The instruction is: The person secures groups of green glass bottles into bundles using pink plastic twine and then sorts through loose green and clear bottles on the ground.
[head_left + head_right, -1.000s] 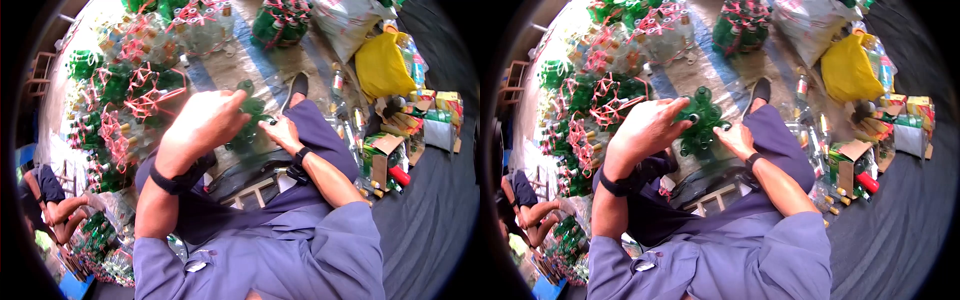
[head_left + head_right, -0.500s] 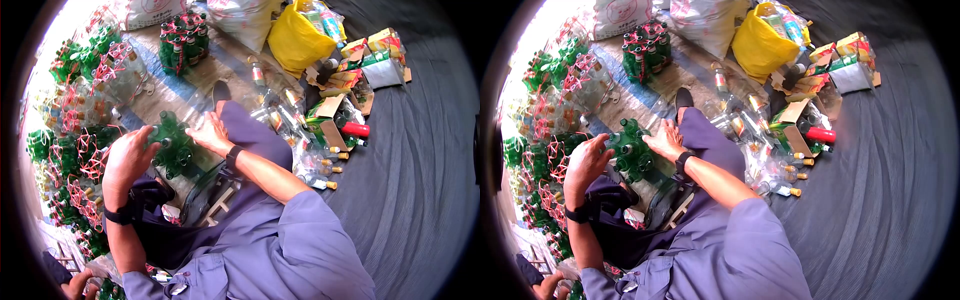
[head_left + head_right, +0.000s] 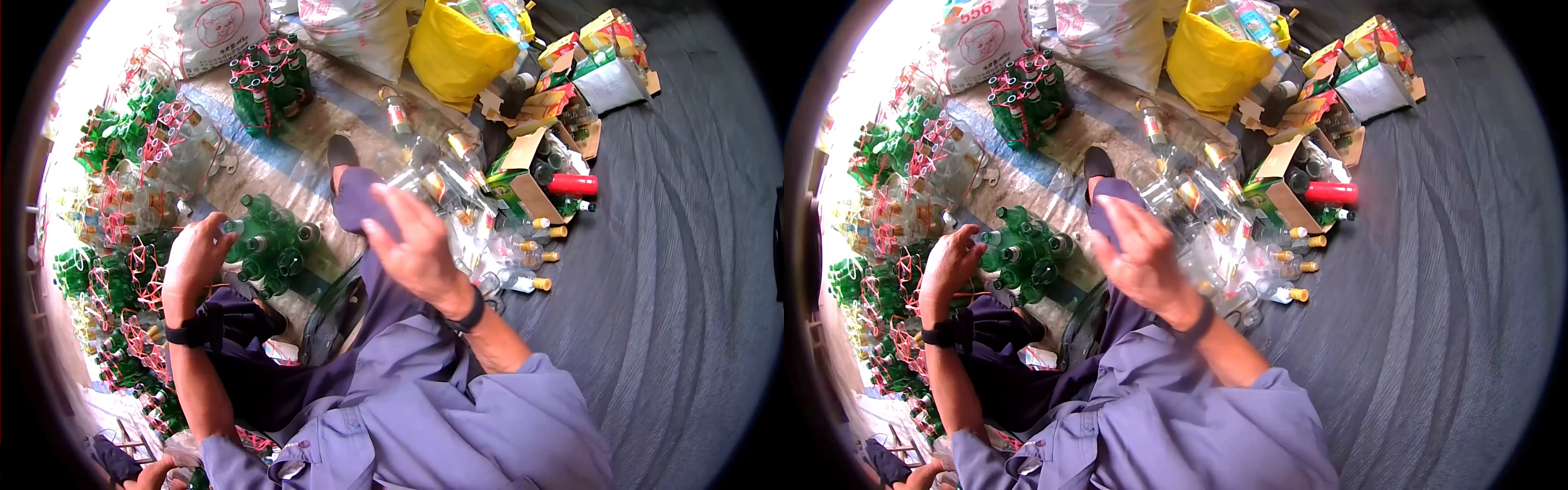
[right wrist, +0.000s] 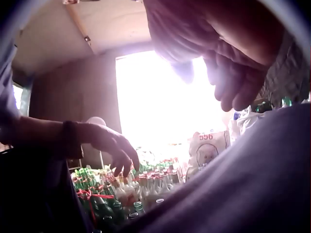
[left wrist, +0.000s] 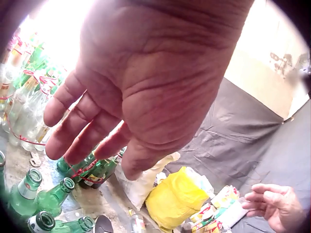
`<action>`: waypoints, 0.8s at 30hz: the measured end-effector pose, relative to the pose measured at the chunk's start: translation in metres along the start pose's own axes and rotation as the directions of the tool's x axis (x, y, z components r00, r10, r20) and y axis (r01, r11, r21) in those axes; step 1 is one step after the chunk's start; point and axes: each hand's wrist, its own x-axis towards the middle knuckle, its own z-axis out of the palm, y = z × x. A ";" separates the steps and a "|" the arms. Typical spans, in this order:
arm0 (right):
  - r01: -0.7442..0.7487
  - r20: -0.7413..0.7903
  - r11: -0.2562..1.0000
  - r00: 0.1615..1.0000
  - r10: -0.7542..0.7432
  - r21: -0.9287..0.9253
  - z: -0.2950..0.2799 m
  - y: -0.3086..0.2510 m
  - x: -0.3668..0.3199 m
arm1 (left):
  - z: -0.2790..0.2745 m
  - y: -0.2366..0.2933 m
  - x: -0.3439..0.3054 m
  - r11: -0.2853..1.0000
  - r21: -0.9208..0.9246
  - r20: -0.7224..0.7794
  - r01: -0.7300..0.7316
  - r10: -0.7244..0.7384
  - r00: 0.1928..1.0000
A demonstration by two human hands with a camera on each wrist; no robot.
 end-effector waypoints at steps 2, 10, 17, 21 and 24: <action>-0.074 -0.076 0.994 0.995 0.068 -0.077 -0.022 0.019 -0.027 | 0.002 -0.002 0.001 0.999 -0.008 0.045 0.051 -0.050 0.998; -0.643 0.355 0.695 0.598 0.718 -0.322 -0.049 0.108 -0.224 | 0.013 -0.006 -0.010 0.987 -0.129 0.091 0.094 -0.082 0.992; -0.665 0.516 0.630 0.404 0.755 -0.401 -0.030 0.145 -0.386 | -0.030 0.014 -0.052 0.961 -0.227 0.109 0.157 -0.136 0.985; -0.688 0.531 0.536 0.252 0.809 -0.489 -0.027 0.159 -0.414 | -0.044 -0.011 -0.093 0.948 -0.251 0.031 0.195 -0.194 0.981; -0.650 0.513 0.595 0.346 0.786 -0.473 -0.033 0.152 -0.402 | -0.056 -0.009 -0.121 0.902 -0.300 0.064 0.312 -0.307 0.949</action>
